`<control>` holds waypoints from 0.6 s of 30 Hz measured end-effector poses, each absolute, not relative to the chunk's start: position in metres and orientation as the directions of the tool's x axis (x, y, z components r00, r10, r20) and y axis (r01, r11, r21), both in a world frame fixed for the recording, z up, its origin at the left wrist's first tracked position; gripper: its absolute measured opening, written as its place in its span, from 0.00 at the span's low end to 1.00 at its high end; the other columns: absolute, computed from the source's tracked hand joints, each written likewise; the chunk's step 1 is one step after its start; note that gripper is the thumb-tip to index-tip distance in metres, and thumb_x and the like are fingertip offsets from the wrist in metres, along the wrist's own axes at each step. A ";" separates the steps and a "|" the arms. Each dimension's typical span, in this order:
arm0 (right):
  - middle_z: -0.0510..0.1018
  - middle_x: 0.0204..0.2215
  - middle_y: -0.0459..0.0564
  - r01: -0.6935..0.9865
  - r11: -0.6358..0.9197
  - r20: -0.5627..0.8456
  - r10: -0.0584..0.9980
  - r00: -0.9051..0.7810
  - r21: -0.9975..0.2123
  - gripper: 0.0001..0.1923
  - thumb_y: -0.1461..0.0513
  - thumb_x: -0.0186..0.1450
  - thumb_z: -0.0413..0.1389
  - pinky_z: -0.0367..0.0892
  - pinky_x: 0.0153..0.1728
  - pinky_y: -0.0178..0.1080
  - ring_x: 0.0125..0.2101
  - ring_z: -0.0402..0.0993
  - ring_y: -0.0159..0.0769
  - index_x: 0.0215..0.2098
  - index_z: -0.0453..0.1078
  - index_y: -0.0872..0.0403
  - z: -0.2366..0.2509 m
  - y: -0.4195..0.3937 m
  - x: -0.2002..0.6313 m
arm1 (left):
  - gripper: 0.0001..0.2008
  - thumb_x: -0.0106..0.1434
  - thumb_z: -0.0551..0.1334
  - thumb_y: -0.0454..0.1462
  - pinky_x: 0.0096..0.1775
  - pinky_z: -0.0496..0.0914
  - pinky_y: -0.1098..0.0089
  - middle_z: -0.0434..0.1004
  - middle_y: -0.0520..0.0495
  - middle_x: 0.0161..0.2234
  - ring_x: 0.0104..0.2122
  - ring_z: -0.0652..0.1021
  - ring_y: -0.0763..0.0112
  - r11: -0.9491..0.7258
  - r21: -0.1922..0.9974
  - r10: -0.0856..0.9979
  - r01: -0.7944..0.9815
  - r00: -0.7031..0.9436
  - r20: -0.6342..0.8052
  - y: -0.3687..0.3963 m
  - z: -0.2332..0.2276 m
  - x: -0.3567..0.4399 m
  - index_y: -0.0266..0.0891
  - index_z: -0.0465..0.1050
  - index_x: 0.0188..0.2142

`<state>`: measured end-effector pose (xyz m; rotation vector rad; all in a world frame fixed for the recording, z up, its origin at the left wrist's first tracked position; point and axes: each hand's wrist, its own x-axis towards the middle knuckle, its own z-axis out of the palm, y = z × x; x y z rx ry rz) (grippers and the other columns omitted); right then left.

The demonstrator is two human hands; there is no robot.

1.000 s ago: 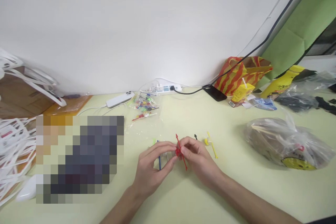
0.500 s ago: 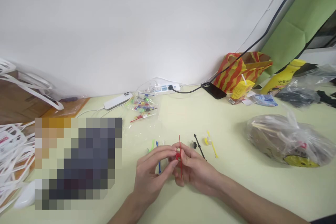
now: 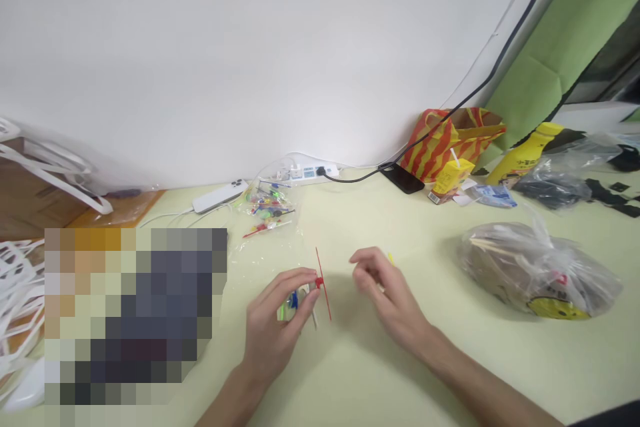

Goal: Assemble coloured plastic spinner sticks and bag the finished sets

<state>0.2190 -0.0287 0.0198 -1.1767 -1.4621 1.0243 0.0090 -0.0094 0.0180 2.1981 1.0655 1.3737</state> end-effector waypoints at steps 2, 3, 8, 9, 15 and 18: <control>0.69 0.27 0.45 0.441 0.298 0.327 0.945 -0.011 -0.847 0.10 0.53 0.73 0.49 0.60 0.31 0.39 0.28 0.64 0.34 0.43 0.65 0.50 0.024 -0.022 0.235 | 0.07 0.67 0.62 0.34 0.44 0.77 0.66 0.81 0.46 0.42 0.42 0.81 0.66 -0.658 0.599 0.750 0.457 0.320 0.579 -0.006 0.015 0.008 0.43 0.75 0.44; 0.71 0.28 0.46 0.543 0.339 0.374 0.926 -0.050 -0.768 0.09 0.55 0.73 0.49 0.60 0.33 0.40 0.29 0.65 0.36 0.41 0.66 0.51 0.025 -0.018 0.242 | 0.07 0.68 0.61 0.34 0.45 0.77 0.65 0.81 0.46 0.42 0.43 0.81 0.65 -0.662 0.582 0.748 0.472 0.365 0.555 -0.005 0.013 0.009 0.43 0.75 0.44; 0.76 0.34 0.50 0.772 0.482 0.301 0.873 -0.383 -0.415 0.08 0.56 0.69 0.56 0.59 0.42 0.45 0.39 0.67 0.42 0.41 0.70 0.51 0.023 -0.008 0.259 | 0.09 0.69 0.58 0.33 0.60 0.66 0.50 0.81 0.49 0.43 0.44 0.80 0.66 -0.705 0.427 0.709 0.566 0.547 0.445 -0.001 0.001 0.009 0.44 0.73 0.46; 0.77 0.35 0.50 0.782 0.492 0.266 0.869 -0.416 -0.383 0.09 0.55 0.68 0.59 0.59 0.42 0.46 0.39 0.67 0.42 0.41 0.70 0.51 0.022 -0.008 0.260 | 0.09 0.69 0.58 0.33 0.61 0.63 0.48 0.81 0.49 0.43 0.44 0.80 0.66 -0.709 0.398 0.704 0.582 0.561 0.435 0.000 -0.001 0.010 0.44 0.73 0.46; 0.76 0.36 0.48 0.781 0.503 0.177 0.863 -0.473 -0.370 0.08 0.58 0.64 0.63 0.58 0.43 0.44 0.41 0.68 0.40 0.40 0.72 0.51 0.020 -0.009 0.258 | 0.09 0.69 0.58 0.32 0.64 0.58 0.46 0.81 0.49 0.42 0.45 0.80 0.66 -0.722 0.305 0.685 0.621 0.581 0.440 -0.001 0.001 0.010 0.44 0.74 0.45; 0.77 0.36 0.48 0.768 0.512 0.169 0.857 -0.487 -0.385 0.04 0.61 0.65 0.62 0.57 0.43 0.44 0.40 0.68 0.40 0.38 0.71 0.51 0.020 -0.009 0.258 | 0.09 0.68 0.59 0.32 0.64 0.58 0.45 0.81 0.49 0.44 0.46 0.80 0.65 -0.724 0.283 0.681 0.629 0.587 0.438 -0.001 0.002 0.009 0.45 0.73 0.46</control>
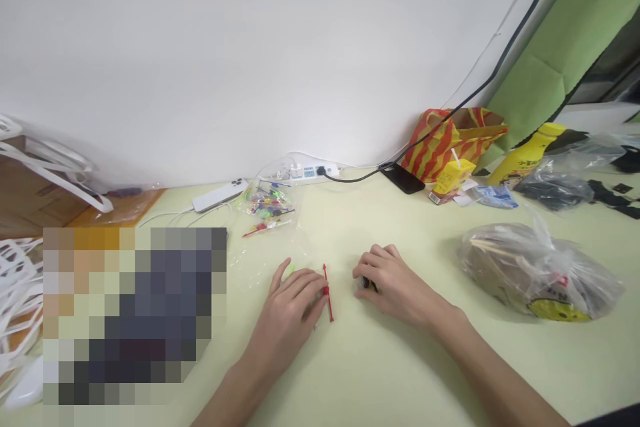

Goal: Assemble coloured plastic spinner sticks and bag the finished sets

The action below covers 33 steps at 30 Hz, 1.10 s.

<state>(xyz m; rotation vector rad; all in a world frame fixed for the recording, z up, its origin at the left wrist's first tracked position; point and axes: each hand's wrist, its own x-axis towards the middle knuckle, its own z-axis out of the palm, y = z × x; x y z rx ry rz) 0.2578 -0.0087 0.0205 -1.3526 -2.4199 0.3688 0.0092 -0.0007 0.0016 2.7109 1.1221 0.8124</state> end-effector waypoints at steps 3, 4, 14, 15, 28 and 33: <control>0.77 0.36 0.48 0.747 0.520 0.178 0.851 -0.493 -0.414 0.05 0.62 0.67 0.61 0.57 0.44 0.45 0.41 0.68 0.40 0.40 0.70 0.51 0.022 -0.009 0.257 | 0.12 0.68 0.60 0.34 0.64 0.58 0.44 0.79 0.46 0.49 0.49 0.78 0.63 -0.735 0.264 0.664 0.624 0.584 0.467 0.000 0.003 0.009 0.44 0.71 0.50; 0.77 0.37 0.48 0.738 0.519 0.182 0.851 -0.493 -0.430 0.06 0.62 0.67 0.61 0.57 0.44 0.45 0.41 0.68 0.41 0.41 0.69 0.51 0.024 -0.010 0.256 | 0.13 0.68 0.60 0.34 0.64 0.58 0.44 0.78 0.45 0.50 0.50 0.78 0.62 -0.740 0.262 0.657 0.619 0.583 0.478 0.000 0.003 0.009 0.44 0.70 0.52; 0.72 0.42 0.46 0.537 0.350 0.097 0.891 -0.444 -0.768 0.15 0.62 0.64 0.62 0.62 0.44 0.40 0.43 0.65 0.39 0.44 0.62 0.49 0.036 -0.025 0.243 | 0.18 0.67 0.61 0.30 0.63 0.61 0.47 0.78 0.46 0.44 0.46 0.78 0.67 -0.844 0.223 0.523 0.488 0.655 0.545 -0.014 0.012 0.021 0.46 0.69 0.55; 0.72 0.42 0.45 0.523 0.351 0.095 0.886 -0.453 -0.777 0.15 0.61 0.64 0.62 0.62 0.44 0.40 0.43 0.66 0.38 0.44 0.62 0.49 0.036 -0.026 0.242 | 0.18 0.67 0.61 0.30 0.63 0.61 0.47 0.78 0.46 0.45 0.46 0.78 0.67 -0.846 0.222 0.520 0.484 0.660 0.542 -0.015 0.012 0.022 0.46 0.70 0.54; 0.79 0.30 0.47 0.822 0.421 0.299 0.899 -0.320 -0.384 0.05 0.61 0.71 0.56 0.53 0.45 0.45 0.37 0.68 0.39 0.36 0.71 0.51 0.036 -0.012 0.275 | 0.09 0.66 0.61 0.28 0.61 0.67 0.55 0.80 0.52 0.38 0.39 0.80 0.72 -0.829 0.312 0.545 0.464 0.545 0.637 -0.010 0.010 0.016 0.41 0.71 0.43; 0.79 0.28 0.48 0.887 0.373 0.217 0.922 -0.321 -0.272 0.05 0.65 0.68 0.57 0.52 0.41 0.44 0.37 0.69 0.41 0.34 0.72 0.53 0.025 -0.028 0.267 | 0.10 0.66 0.59 0.27 0.63 0.66 0.53 0.80 0.48 0.41 0.44 0.80 0.71 -0.827 0.343 0.553 0.445 0.530 0.643 -0.007 0.006 0.010 0.39 0.69 0.45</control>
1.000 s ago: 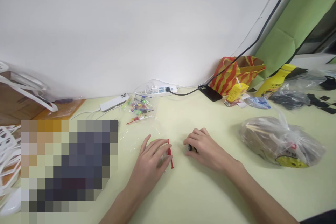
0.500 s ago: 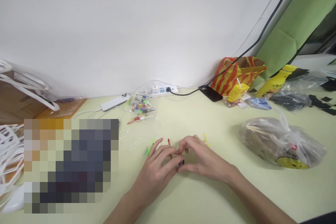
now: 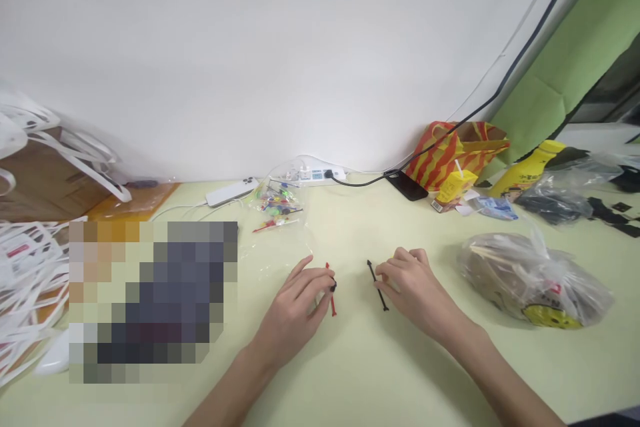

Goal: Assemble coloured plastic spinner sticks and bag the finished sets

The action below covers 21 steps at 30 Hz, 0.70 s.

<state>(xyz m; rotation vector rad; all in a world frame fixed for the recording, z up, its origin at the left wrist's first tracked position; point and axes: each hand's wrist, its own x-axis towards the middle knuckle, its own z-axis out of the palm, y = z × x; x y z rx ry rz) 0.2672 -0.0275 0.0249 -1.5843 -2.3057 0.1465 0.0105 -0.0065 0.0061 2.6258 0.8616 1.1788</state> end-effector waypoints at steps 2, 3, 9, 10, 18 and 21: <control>0.79 0.28 0.48 0.908 0.334 0.198 0.937 -0.289 -0.253 0.03 0.65 0.67 0.59 0.52 0.41 0.44 0.37 0.70 0.43 0.34 0.72 0.53 0.020 -0.037 0.261 | 0.10 0.66 0.60 0.27 0.63 0.65 0.52 0.79 0.47 0.41 0.45 0.80 0.70 -0.829 0.351 0.550 0.435 0.522 0.652 -0.006 0.006 0.010 0.39 0.68 0.44; 0.79 0.28 0.48 0.921 0.302 0.193 0.947 -0.258 -0.247 0.03 0.65 0.66 0.60 0.52 0.40 0.44 0.37 0.70 0.43 0.33 0.71 0.53 0.018 -0.043 0.258 | 0.09 0.66 0.60 0.27 0.63 0.65 0.52 0.79 0.47 0.41 0.45 0.80 0.71 -0.830 0.353 0.549 0.432 0.517 0.657 -0.006 0.006 0.010 0.39 0.68 0.44; 0.79 0.28 0.48 0.960 0.041 0.153 0.988 0.002 -0.278 0.07 0.62 0.66 0.60 0.51 0.38 0.43 0.33 0.71 0.43 0.30 0.69 0.54 0.011 -0.070 0.243 | 0.09 0.66 0.61 0.28 0.63 0.64 0.50 0.80 0.48 0.42 0.43 0.80 0.71 -0.844 0.326 0.524 0.426 0.523 0.672 -0.006 0.008 0.009 0.39 0.68 0.44; 0.79 0.28 0.49 0.960 0.014 0.139 0.990 0.026 -0.279 0.08 0.63 0.66 0.60 0.51 0.37 0.43 0.33 0.71 0.43 0.30 0.68 0.54 0.010 -0.072 0.240 | 0.10 0.66 0.61 0.28 0.63 0.64 0.49 0.80 0.48 0.42 0.44 0.80 0.71 -0.845 0.324 0.521 0.424 0.524 0.674 -0.006 0.009 0.009 0.40 0.67 0.45; 0.79 0.28 0.50 0.949 -0.139 -0.031 0.990 0.135 -0.282 0.11 0.68 0.68 0.51 0.50 0.38 0.43 0.33 0.71 0.41 0.28 0.68 0.54 0.015 -0.080 0.229 | 0.10 0.68 0.61 0.32 0.59 0.69 0.54 0.80 0.49 0.41 0.42 0.80 0.70 -0.838 0.367 0.543 0.403 0.554 0.631 -0.009 0.013 0.008 0.42 0.68 0.48; 0.78 0.27 0.52 0.965 -0.137 -0.059 0.990 0.127 -0.224 0.12 0.70 0.66 0.48 0.50 0.38 0.42 0.31 0.71 0.41 0.27 0.66 0.54 0.016 -0.079 0.227 | 0.11 0.68 0.61 0.33 0.59 0.69 0.54 0.81 0.50 0.40 0.40 0.80 0.70 -0.839 0.366 0.542 0.403 0.560 0.627 -0.010 0.013 0.009 0.42 0.68 0.49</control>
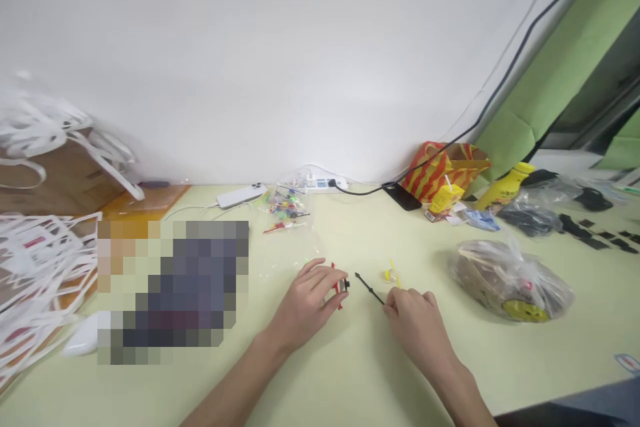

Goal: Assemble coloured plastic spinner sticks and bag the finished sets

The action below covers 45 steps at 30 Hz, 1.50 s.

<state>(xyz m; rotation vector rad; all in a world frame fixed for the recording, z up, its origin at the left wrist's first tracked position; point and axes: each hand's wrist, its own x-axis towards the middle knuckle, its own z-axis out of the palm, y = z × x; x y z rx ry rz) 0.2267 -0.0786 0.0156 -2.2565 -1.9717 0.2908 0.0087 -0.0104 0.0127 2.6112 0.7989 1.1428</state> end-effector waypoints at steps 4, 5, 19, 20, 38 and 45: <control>0.74 0.22 0.49 0.970 -0.099 -0.054 0.995 0.089 -0.223 0.13 0.70 0.63 0.47 0.51 0.37 0.43 0.27 0.67 0.39 0.22 0.62 0.53 0.011 -0.073 0.224 | 0.07 0.69 0.60 0.34 0.59 0.68 0.53 0.81 0.50 0.39 0.39 0.80 0.69 -0.826 0.394 0.564 0.404 0.557 0.610 -0.012 0.008 0.009 0.43 0.69 0.47; 0.73 0.21 0.48 0.952 -0.098 -0.065 0.994 0.083 -0.288 0.12 0.70 0.62 0.47 0.52 0.37 0.42 0.26 0.66 0.38 0.22 0.62 0.53 0.010 -0.072 0.224 | 0.07 0.69 0.60 0.35 0.60 0.68 0.54 0.81 0.50 0.39 0.39 0.80 0.69 -0.818 0.409 0.575 0.404 0.553 0.603 -0.012 0.006 0.010 0.43 0.69 0.47; 0.62 0.21 0.42 -0.364 -0.346 -0.255 0.927 -0.274 -0.865 0.19 0.51 0.60 0.65 0.43 0.23 0.35 0.21 0.49 0.27 0.27 0.65 0.54 0.011 -0.081 0.197 | 0.09 0.71 0.56 0.36 0.58 0.69 0.54 0.81 0.49 0.43 0.39 0.81 0.67 -0.780 0.527 0.622 0.337 0.511 0.593 -0.027 0.013 0.018 0.43 0.66 0.51; 0.62 0.21 0.42 -0.383 -0.352 -0.255 0.925 -0.280 -0.854 0.19 0.51 0.60 0.65 0.43 0.23 0.35 0.22 0.49 0.27 0.27 0.65 0.54 0.010 -0.082 0.195 | 0.10 0.71 0.56 0.36 0.59 0.69 0.54 0.81 0.49 0.44 0.40 0.81 0.66 -0.781 0.529 0.621 0.332 0.506 0.599 -0.027 0.013 0.018 0.43 0.66 0.51; 0.63 0.21 0.41 -0.413 -0.398 -0.270 0.903 -0.333 -0.819 0.18 0.51 0.62 0.64 0.40 0.24 0.36 0.21 0.49 0.27 0.29 0.63 0.54 0.004 -0.087 0.199 | 0.11 0.69 0.59 0.35 0.59 0.69 0.55 0.81 0.49 0.43 0.45 0.79 0.66 -0.744 0.576 0.663 0.339 0.477 0.576 -0.020 0.004 0.019 0.43 0.68 0.50; 0.62 0.20 0.41 -0.401 -0.424 -0.286 0.888 -0.359 -0.812 0.17 0.53 0.63 0.63 0.41 0.24 0.36 0.22 0.50 0.27 0.29 0.63 0.54 0.005 -0.088 0.199 | 0.11 0.69 0.59 0.34 0.58 0.69 0.57 0.81 0.50 0.43 0.43 0.80 0.68 -0.776 0.544 0.626 0.318 0.492 0.605 -0.022 0.007 0.022 0.43 0.68 0.50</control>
